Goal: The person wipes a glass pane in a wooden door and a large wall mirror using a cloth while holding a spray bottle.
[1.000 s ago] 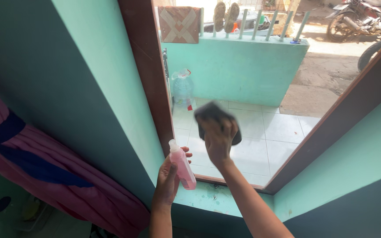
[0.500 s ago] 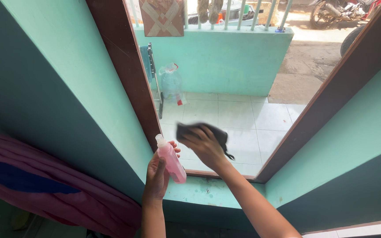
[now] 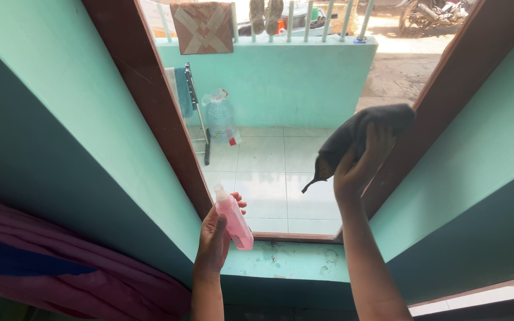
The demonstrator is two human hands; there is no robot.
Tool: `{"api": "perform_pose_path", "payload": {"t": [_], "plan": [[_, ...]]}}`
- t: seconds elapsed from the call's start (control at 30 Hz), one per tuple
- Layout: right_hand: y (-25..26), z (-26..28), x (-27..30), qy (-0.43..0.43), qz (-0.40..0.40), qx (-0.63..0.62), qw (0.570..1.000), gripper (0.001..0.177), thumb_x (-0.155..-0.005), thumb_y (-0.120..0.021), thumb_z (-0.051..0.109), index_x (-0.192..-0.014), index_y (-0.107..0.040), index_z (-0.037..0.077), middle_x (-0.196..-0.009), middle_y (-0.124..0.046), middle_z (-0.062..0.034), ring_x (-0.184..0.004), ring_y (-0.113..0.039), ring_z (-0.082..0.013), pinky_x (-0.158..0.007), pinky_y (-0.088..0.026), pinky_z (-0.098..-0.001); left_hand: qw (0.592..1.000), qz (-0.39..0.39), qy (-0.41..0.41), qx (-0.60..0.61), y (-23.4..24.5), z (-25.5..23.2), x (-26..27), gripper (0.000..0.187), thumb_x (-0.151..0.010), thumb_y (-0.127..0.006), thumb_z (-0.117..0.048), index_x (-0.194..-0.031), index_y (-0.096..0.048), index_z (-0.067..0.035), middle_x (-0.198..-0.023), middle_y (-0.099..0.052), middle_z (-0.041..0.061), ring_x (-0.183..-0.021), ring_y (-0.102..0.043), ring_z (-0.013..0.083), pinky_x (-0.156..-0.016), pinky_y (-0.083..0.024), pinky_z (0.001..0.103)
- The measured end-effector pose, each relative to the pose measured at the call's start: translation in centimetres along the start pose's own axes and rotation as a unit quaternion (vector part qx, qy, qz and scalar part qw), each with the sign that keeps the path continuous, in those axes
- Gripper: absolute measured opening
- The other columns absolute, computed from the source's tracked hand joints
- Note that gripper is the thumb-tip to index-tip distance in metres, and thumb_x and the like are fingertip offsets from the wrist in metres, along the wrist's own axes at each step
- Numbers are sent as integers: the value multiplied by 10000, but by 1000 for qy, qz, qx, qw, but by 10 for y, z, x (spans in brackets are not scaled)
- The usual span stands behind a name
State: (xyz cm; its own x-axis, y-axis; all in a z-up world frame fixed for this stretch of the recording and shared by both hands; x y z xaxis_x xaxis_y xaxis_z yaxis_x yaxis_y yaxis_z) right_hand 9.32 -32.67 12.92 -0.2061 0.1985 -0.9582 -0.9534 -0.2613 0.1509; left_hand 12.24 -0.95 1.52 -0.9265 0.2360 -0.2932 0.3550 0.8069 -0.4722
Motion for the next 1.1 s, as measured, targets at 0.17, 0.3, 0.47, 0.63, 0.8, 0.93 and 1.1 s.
{"api": "perform_pose_path", "payload": {"t": [0.17,0.3,0.47,0.63,0.8,0.93,1.1], "plan": [[-5,-14,87,-49,31,23,998,490,-1062,-528,64,-1502,-376,-88,-1510,-453,-249,-1463,-399,-441,-1263,-257,-597,1000,7,11,6,-4,12,4,729,-879,-734,-558,-1383,-606,-46,-1282,-666,128,-1158,-624,233,-1029,-517,421],[-2,-15,109,-78,44,-5,996,486,-1060,-526,74,-1502,-387,-74,-1502,-433,-269,-1450,-394,-449,-1238,-293,-583,1000,15,19,-3,-7,15,2,736,-884,-720,-573,-1386,-609,-47,-1286,-663,133,-1162,-624,230,-1030,-511,420],[11,8,-9,-27,-63,16,998,426,-1118,-543,51,-1507,-411,-60,-1521,-469,-234,-1462,-407,-412,-1243,-348,-537,1000,27,12,-5,-15,14,-3,734,-889,-711,-569,-1392,-598,-46,-1325,-654,134,-1187,-625,237,-1037,-515,430],[-18,57,-64,24,-56,-40,997,435,-1017,-604,67,-1436,-507,1,-1430,-569,-181,-1396,-496,-374,-1216,-380,-493,999,35,11,-3,-21,19,-2,735,-904,-700,-560,-1411,-589,-40,-1337,-654,151,-1205,-631,251,-1054,-515,438],[-53,109,-4,158,117,-58,979,473,-800,-769,75,-1259,-718,175,-1277,-641,-77,-1253,-529,-360,-1174,-311,-549,1000,20,19,-2,-18,20,3,732,-911,-685,-548,-1414,-579,-25,-1353,-641,131,-1174,-629,228,-1053,-514,426],[-29,78,-9,61,57,-111,990,431,-851,-691,36,-1279,-669,85,-1273,-640,-135,-1294,-544,-362,-1181,-347,-528,999,13,32,-25,-14,6,13,725,-935,-637,-548,-1429,-566,-21,-1331,-642,115,-1137,-623,193,-990,-538,387],[-17,96,-92,45,-71,-25,996,405,-979,-635,-19,-1382,-624,15,-1368,-655,-150,-1351,-539,-402,-1211,-371,-538,999,-20,18,-27,-18,-11,15,728,-1002,-446,-602,-1477,-428,-51,-1008,-671,97,-881,-670,168,-779,-590,323]]}}
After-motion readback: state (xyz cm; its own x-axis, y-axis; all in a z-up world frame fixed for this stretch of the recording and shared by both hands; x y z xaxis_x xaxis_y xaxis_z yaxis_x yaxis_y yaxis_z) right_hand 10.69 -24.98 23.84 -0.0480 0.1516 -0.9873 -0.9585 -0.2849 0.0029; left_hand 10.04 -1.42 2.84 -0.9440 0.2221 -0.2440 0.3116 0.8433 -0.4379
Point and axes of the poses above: each hand's wrist, its own x-axis away from the middle knuckle, its own y-axis out of the back of the hand, z = x × y, the point moved 9 cm from there along -x, towards the middle knuckle
